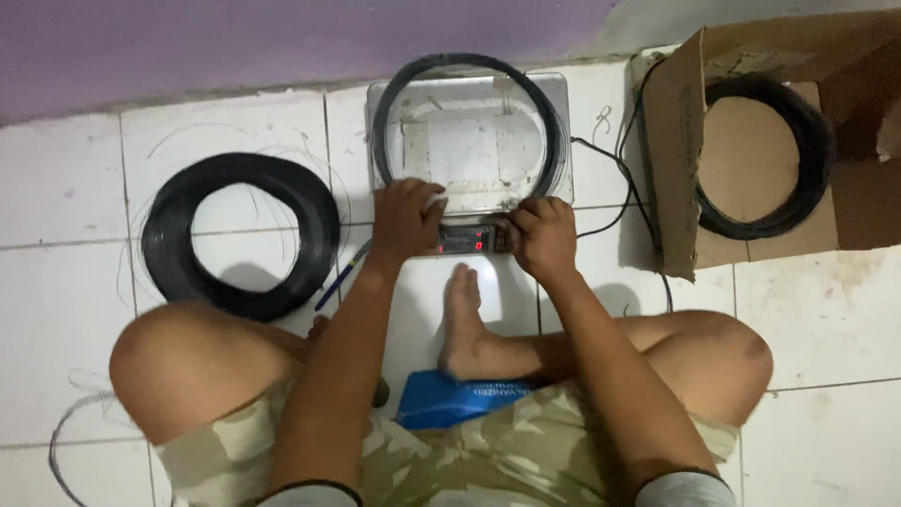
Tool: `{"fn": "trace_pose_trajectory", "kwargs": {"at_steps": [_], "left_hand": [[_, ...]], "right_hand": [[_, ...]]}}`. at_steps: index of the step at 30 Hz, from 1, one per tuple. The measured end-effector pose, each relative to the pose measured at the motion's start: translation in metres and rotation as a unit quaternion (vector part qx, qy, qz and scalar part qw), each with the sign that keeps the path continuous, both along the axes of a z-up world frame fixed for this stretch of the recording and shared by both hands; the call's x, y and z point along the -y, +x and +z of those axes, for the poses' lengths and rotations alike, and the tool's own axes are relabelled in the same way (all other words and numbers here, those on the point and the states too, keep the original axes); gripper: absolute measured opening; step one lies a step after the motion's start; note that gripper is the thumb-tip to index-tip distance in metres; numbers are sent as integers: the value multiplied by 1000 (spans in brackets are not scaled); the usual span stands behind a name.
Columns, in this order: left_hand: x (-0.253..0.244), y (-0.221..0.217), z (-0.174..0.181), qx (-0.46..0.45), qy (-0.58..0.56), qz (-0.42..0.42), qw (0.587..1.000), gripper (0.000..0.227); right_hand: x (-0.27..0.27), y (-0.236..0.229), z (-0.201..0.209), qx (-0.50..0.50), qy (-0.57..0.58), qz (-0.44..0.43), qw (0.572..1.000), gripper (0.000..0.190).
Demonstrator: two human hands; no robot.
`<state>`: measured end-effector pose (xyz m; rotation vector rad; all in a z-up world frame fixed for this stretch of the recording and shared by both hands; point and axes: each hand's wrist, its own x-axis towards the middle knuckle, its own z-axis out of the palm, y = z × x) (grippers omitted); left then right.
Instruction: Securing a coil of black wire with thin metal ties and weighing it on a digital scale.
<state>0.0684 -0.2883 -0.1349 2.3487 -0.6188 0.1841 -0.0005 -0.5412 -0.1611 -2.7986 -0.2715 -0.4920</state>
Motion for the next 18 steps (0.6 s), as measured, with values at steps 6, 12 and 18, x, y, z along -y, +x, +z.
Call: {"fn": "trace_pose_trajectory", "kwargs": {"at_steps": [6,12,18], "left_hand": [[-8,-6,-3,60,60,-57,995,30],[-4,-24,1,-22,81,-60,995,30],[-4,-26,-21,-16,129,-68,989,34]], "right_hand": [[-32,15,33,16,-20,22,999,29],[-34,3,16,-16,-14,17,1000,25],[-31,-4,3,-32,-27,-15,999,28]]}}
